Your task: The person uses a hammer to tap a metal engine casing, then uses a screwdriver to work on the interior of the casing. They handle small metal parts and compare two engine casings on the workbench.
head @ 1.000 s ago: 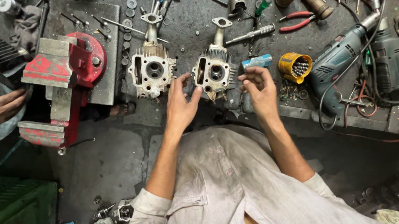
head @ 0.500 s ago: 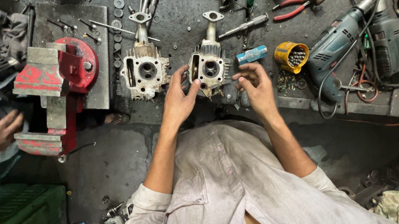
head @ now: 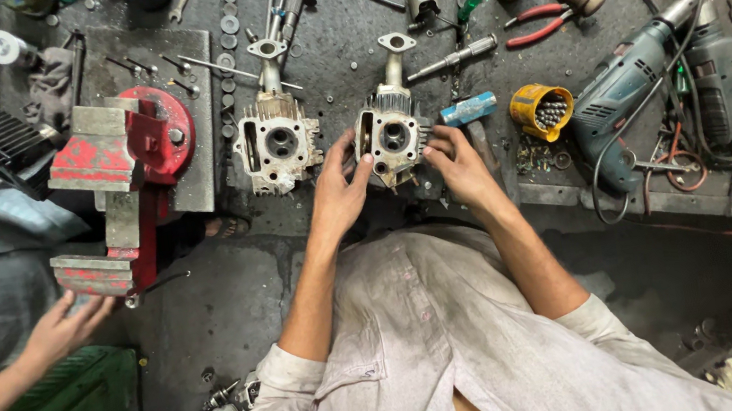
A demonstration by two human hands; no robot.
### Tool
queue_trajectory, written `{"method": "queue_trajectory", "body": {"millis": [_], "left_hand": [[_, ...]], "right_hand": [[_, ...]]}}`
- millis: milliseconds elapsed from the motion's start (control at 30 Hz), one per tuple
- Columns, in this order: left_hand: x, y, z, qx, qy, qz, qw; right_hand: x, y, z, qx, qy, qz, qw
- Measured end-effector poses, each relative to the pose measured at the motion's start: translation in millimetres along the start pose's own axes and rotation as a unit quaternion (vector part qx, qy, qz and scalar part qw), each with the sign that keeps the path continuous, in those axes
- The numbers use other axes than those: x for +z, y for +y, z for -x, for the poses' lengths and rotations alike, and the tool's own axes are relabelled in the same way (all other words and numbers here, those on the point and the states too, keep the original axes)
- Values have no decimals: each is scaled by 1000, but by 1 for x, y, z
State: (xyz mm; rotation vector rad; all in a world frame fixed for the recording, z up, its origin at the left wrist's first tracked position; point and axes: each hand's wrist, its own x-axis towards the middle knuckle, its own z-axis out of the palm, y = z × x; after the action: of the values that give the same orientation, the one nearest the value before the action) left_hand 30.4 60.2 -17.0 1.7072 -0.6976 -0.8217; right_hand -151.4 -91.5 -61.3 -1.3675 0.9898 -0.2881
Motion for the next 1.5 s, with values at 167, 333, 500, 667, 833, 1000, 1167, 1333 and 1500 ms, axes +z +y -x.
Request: {"method": "queue_trajectory", "body": {"millis": [167, 333, 500, 667, 833, 1000, 1167, 1333, 1500], "left_hand": [[-10, 17, 6, 39, 32, -12, 999], [-17, 26, 7, 50, 50, -11, 997], [-10, 1, 3, 40, 58, 29, 997], [13, -33, -15, 35, 35, 1, 999], [23, -15, -21, -49, 56, -81, 994], [26, 37, 9, 143, 95, -219, 960], [30, 58, 29, 188, 12, -277, 942], [21, 49, 26, 217, 33, -329, 918], [20, 45, 23, 195, 50, -254, 946]], "right_hand": [[-7, -15, -2, -12, 4, 60, 998], [-24, -26, 9, -85, 88, 273, 954], [-42, -12, 14, -82, 84, 228, 967], [-35, 13, 2, 5, -16, 7, 1000], [-19, 16, 1, -107, 0, 8, 994], [-27, 0, 11, -128, 74, 64, 987], [-27, -11, 10, -147, 64, 48, 986], [-16, -22, 2, -150, 56, 77, 984], [-7, -32, -8, -149, 29, 92, 984]]}}
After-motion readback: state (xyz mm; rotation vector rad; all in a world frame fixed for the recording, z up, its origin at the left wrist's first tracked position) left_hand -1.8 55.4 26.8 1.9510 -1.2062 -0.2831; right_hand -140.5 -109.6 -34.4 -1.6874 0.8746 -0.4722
